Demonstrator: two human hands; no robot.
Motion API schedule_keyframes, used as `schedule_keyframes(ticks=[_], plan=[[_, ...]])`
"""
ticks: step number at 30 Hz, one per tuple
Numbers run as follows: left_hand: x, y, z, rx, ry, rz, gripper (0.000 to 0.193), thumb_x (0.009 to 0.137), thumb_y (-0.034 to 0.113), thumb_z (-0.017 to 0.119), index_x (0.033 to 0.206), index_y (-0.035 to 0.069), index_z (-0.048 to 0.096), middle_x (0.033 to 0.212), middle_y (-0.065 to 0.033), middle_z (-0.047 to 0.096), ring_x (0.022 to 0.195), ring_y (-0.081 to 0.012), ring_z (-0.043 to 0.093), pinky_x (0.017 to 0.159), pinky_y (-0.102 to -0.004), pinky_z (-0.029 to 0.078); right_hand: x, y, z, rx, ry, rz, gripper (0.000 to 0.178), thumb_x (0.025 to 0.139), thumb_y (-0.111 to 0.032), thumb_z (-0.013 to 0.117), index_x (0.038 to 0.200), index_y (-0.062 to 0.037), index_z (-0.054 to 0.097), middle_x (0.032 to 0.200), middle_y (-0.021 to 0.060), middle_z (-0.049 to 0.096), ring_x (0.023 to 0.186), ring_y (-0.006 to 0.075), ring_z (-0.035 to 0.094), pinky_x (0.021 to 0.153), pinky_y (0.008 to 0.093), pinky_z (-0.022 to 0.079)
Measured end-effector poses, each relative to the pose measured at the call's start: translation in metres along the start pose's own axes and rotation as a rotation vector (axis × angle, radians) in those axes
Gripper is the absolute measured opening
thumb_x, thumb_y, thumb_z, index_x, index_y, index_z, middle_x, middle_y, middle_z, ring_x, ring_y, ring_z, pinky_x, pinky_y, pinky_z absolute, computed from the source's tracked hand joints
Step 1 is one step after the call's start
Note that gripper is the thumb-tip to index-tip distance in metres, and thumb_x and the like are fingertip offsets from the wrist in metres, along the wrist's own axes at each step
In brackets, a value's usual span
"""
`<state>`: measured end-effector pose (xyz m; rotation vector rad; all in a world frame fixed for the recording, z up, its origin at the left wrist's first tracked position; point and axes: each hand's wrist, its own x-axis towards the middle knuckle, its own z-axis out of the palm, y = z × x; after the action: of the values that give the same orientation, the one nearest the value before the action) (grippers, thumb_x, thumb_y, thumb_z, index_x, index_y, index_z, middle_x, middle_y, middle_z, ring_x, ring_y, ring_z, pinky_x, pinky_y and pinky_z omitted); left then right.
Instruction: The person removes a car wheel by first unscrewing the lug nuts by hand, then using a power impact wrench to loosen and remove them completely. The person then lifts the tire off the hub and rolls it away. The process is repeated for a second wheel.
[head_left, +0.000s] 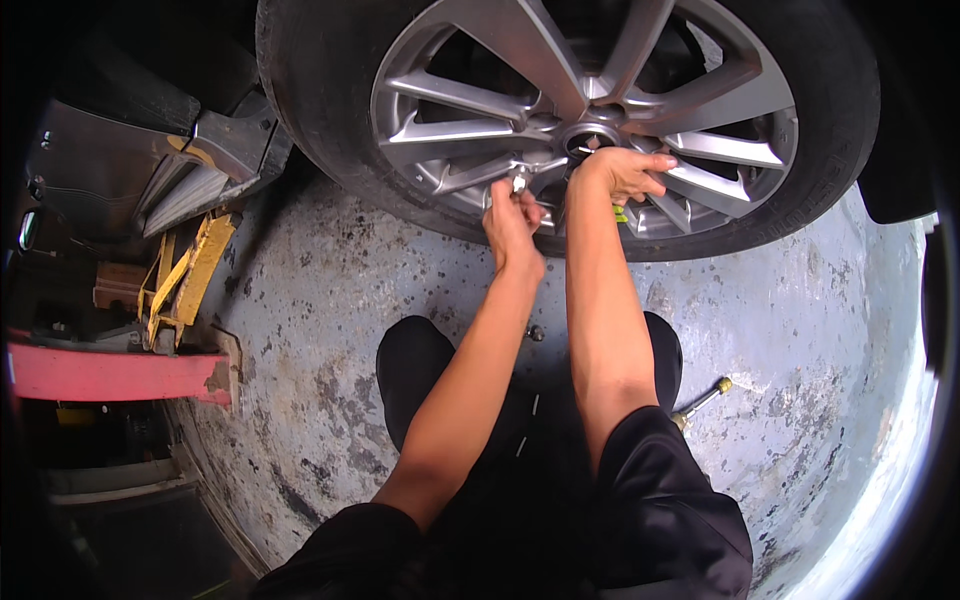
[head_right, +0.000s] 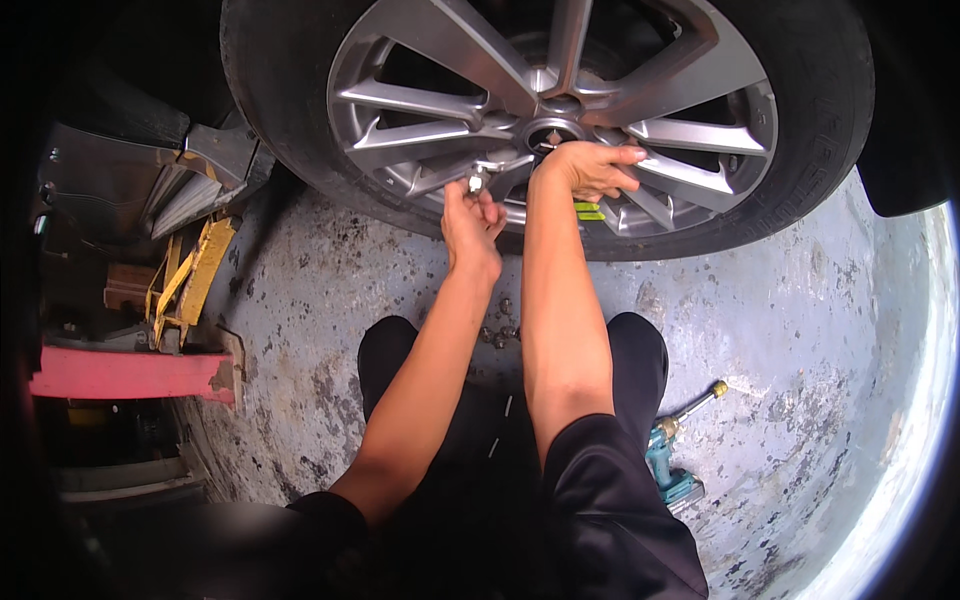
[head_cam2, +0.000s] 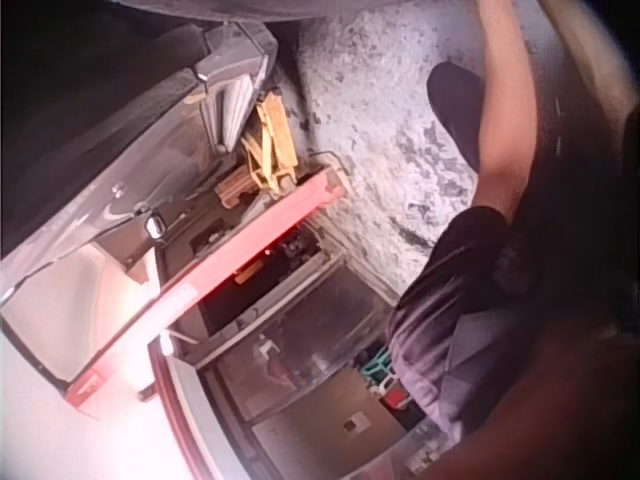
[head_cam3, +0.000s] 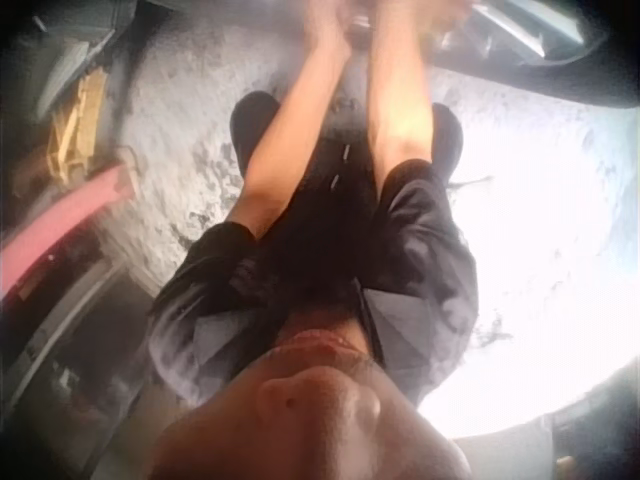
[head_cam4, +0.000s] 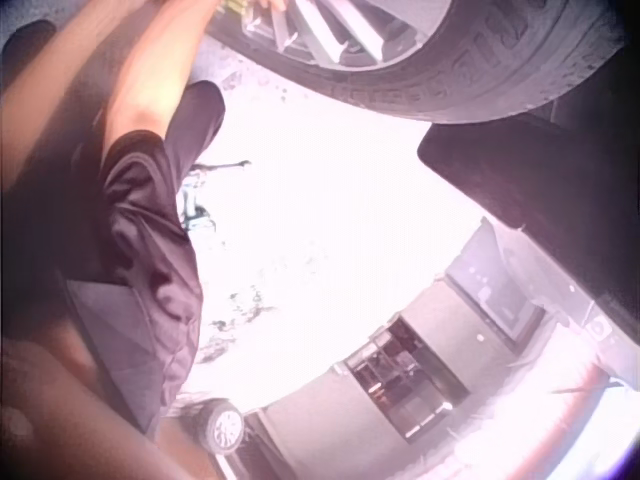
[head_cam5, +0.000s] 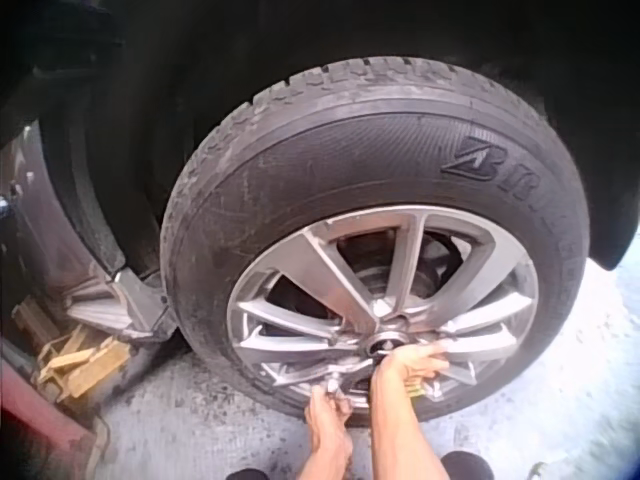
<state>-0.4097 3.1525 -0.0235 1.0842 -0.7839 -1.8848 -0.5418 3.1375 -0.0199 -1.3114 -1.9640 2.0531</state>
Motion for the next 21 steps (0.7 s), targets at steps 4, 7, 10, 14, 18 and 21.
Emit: schedule_keyframes(ticks=[4,7,10,14,18,21], plan=[[0.01,-0.08,-0.134,0.832,0.101,-0.182,0.039,0.078,0.036,0.052,0.069,0.0,0.06,0.057,-0.0071,0.055,0.059,-0.0181,0.055,0.058,-0.0311,0.042,-0.009,0.0,-0.005,-0.01,-0.073,0.054,0.073,0.09,-0.063,0.015,0.114,0.0011,0.038,0.105,0.0307,0.049,0.102,0.051,0.051,0.087,0.0576,0.042],[0.011,-0.139,-0.204,1.416,0.139,-0.306,0.041,0.078,0.04,0.056,0.086,0.002,0.066,0.088,-0.0144,0.066,0.081,-0.0303,0.063,0.075,-0.0382,0.048,-0.012,0.0,-0.006,-0.03,-0.115,0.07,0.075,0.09,-0.064,0.011,0.12,0.0009,0.035,0.109,0.0313,0.048,0.106,0.051,0.049,0.088,0.0581,0.041],[0.002,-0.169,-0.227,1.695,0.073,-0.368,0.042,0.077,0.043,0.061,0.097,0.006,0.067,0.102,-0.0169,0.065,0.097,-0.0349,0.061,0.084,-0.0403,0.049,-0.014,0.001,-0.006,0.023,-0.115,0.044,0.077,0.089,-0.064,0.009,0.121,0.0013,0.034,0.111,0.0321,0.047,0.107,0.0505,0.049,0.09,0.0575,0.041],[-0.001,-0.18,-0.231,1.83,-0.157,-0.381,0.039,0.076,0.04,0.066,0.098,0.008,0.067,0.103,-0.0156,0.065,0.099,-0.0331,0.061,0.085,-0.0407,0.05,-0.01,0.002,-0.005,0.055,-0.125,0.037,0.079,0.089,-0.064,0.006,0.122,0.0017,0.032,0.112,0.0326,0.047,0.107,0.0499,0.048,0.092,0.0567,0.039],[-0.001,-0.191,-0.235,1.904,-0.286,-0.275,0.036,0.076,0.037,0.068,0.099,0.01,0.066,0.1,-0.0142,0.065,0.096,-0.0316,0.062,0.082,-0.0412,0.051,-0.013,0.003,-0.005,0.086,-0.134,0.042,0.079,0.088,-0.065,0.005,0.123,0.0011,0.032,0.113,0.0337,0.047,0.109,0.0493,0.048,0.093,0.0563,0.038],[0.002,-0.197,-0.243,1.914,-0.3,-0.182,0.035,0.075,0.034,0.069,0.1,0.01,0.064,0.097,-0.0138,0.066,0.092,-0.0317,0.064,0.079,-0.0417,0.052,-0.014,0.004,-0.003,0.091,-0.121,0.036,0.079,0.089,-0.065,0.006,0.124,0.001,0.032,0.114,0.0344,0.048,0.109,0.0495,0.048,0.094,0.0564,0.038]])
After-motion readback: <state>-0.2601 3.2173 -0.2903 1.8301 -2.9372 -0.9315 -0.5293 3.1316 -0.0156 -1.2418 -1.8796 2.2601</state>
